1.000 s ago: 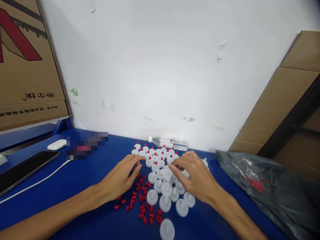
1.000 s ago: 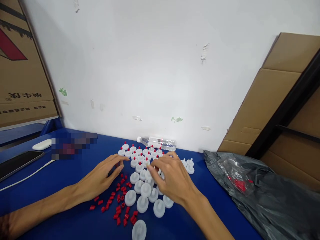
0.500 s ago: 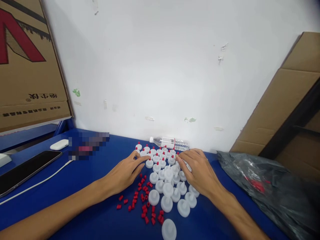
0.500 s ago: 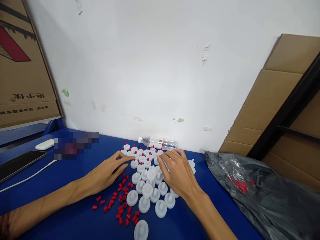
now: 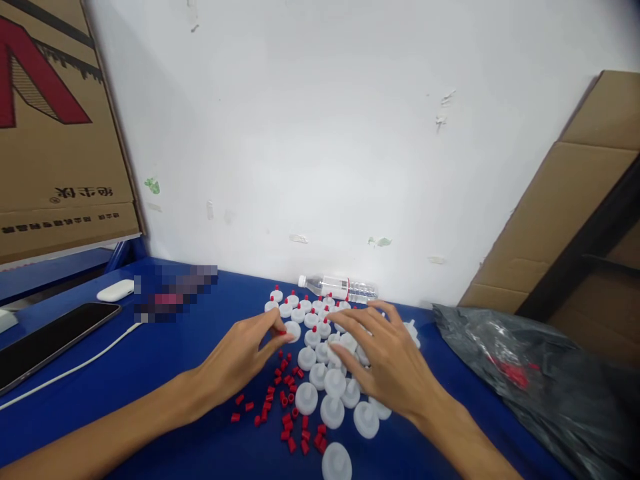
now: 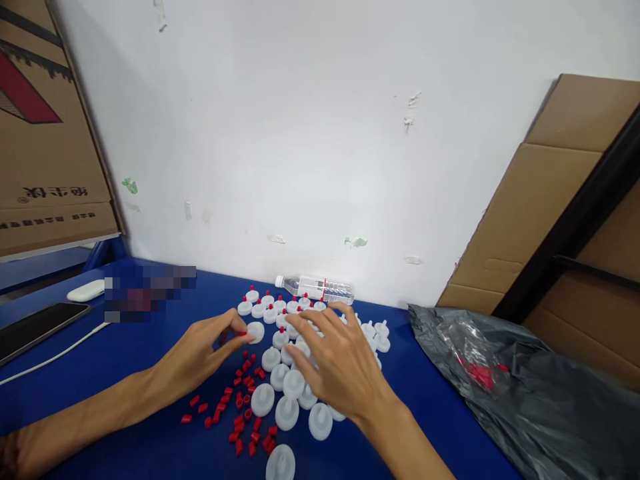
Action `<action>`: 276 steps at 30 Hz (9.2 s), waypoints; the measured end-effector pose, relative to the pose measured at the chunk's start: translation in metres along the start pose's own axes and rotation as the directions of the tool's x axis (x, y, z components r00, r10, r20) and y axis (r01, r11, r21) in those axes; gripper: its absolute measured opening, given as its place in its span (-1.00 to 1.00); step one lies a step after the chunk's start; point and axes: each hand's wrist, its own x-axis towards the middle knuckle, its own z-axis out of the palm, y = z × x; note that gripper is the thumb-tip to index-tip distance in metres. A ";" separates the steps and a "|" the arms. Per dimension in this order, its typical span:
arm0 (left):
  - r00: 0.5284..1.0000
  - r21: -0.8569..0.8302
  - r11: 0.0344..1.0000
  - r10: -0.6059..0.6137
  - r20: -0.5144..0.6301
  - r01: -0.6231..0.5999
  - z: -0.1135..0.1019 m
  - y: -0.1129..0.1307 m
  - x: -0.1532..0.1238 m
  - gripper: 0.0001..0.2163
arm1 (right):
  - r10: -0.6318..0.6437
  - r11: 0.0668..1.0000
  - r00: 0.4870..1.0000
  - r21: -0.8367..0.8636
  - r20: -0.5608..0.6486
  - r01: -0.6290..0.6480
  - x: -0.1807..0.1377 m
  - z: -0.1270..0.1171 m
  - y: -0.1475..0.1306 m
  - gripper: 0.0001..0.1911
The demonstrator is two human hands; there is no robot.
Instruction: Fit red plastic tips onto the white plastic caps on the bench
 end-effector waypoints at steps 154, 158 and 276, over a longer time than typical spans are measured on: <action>0.986 -0.034 0.989 -0.142 0.084 0.145 0.000 0.005 0.000 -0.69 | 0.399 0.887 0.850 0.091 0.344 -0.453 0.029 0.030 0.098 -0.92; 0.986 -0.023 0.990 -0.139 0.096 0.142 0.000 0.005 0.000 -0.69 | 0.394 0.881 0.828 0.095 0.399 -0.464 0.024 0.039 0.100 -0.89; 0.976 0.019 0.984 -0.179 0.126 0.178 0.007 -0.008 0.001 -0.78 | 0.202 0.948 0.848 0.119 0.490 -0.295 0.031 0.031 0.085 -0.93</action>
